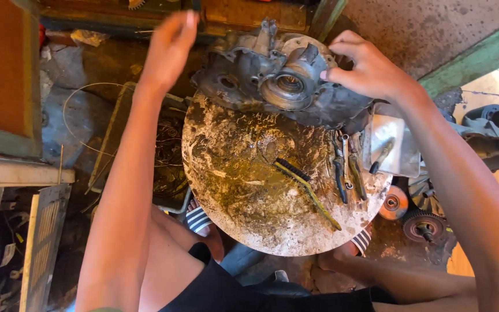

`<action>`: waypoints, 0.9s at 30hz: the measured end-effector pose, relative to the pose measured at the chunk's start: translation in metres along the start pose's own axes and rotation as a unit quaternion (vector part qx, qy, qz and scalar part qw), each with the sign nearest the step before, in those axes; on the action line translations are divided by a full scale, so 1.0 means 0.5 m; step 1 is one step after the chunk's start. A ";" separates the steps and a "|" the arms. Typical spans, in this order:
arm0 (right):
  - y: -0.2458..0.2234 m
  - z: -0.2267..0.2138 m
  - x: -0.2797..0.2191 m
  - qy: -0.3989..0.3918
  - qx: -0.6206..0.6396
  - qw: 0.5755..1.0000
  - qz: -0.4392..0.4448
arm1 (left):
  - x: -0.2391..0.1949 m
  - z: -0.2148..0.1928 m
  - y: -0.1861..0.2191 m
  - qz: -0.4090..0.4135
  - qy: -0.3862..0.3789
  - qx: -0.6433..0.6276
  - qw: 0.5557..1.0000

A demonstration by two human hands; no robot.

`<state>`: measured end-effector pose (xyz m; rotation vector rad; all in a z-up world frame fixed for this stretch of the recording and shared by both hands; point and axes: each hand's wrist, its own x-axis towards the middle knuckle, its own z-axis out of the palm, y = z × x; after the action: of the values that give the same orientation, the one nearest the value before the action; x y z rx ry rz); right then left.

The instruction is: Cleaning and inspecting a motorcycle engine casing using a small brush to prepare the surface for assembly.

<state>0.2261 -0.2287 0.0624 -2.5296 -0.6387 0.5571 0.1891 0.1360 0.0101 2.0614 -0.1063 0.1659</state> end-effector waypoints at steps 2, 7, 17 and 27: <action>0.005 0.000 0.003 0.005 0.011 1.000 -0.006 | -0.034 -0.005 0.032 -0.087 -0.063 0.028 0.994; -0.018 -0.004 -0.017 0.014 -0.003 0.999 0.029 | -0.024 0.034 -0.052 -0.144 -0.118 0.079 0.979; 0.039 0.032 -0.051 0.080 -0.035 0.996 -0.028 | 0.006 0.071 -0.180 0.000 -0.044 0.052 0.998; 0.127 0.201 -0.097 0.449 0.080 0.882 -0.116 | 0.004 0.067 -0.179 0.008 -0.024 0.033 0.999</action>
<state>0.1596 -0.2698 -0.0397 -2.1633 -0.4812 -0.6139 0.2066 0.1492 -0.0829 2.1307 -0.1500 0.1312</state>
